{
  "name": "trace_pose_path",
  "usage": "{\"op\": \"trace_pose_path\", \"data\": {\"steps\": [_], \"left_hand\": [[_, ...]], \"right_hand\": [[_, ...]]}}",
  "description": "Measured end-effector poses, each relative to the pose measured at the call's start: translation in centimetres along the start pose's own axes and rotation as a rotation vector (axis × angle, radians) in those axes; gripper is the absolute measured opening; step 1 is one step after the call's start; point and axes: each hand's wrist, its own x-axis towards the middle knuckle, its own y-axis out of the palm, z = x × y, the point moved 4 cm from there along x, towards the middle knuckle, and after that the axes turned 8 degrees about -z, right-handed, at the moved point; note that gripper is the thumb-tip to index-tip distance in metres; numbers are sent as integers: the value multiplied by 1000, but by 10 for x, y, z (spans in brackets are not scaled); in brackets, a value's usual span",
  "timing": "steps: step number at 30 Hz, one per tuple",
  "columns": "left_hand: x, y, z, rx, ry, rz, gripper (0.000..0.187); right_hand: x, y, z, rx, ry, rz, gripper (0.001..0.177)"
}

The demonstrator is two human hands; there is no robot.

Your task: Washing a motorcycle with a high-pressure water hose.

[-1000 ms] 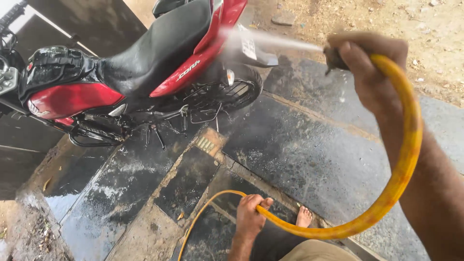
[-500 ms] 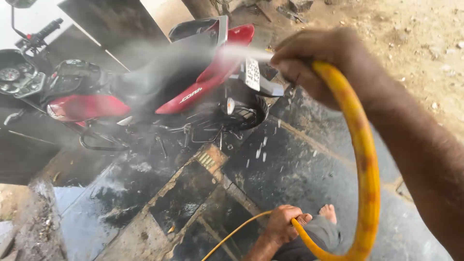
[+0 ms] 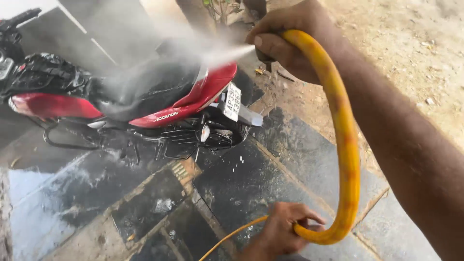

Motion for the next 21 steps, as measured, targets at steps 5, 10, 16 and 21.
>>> {"op": "trace_pose_path", "data": {"steps": [5, 10, 16, 21], "left_hand": [[57, 13, -127, -78, -108, 137, 80], [174, 29, -127, -852, 133, -145, 95], [302, 39, -107, -1096, 172, -425, 73], [356, 98, -113, -1117, 176, -488, 63]], "right_hand": [[18, 26, -49, 246, 65, 120, 20], [20, 46, -105, 135, -56, 137, 24], [-27, -6, -130, 427, 237, 68, 22], [-20, -62, -178, 388, -188, -40, 15]]}}
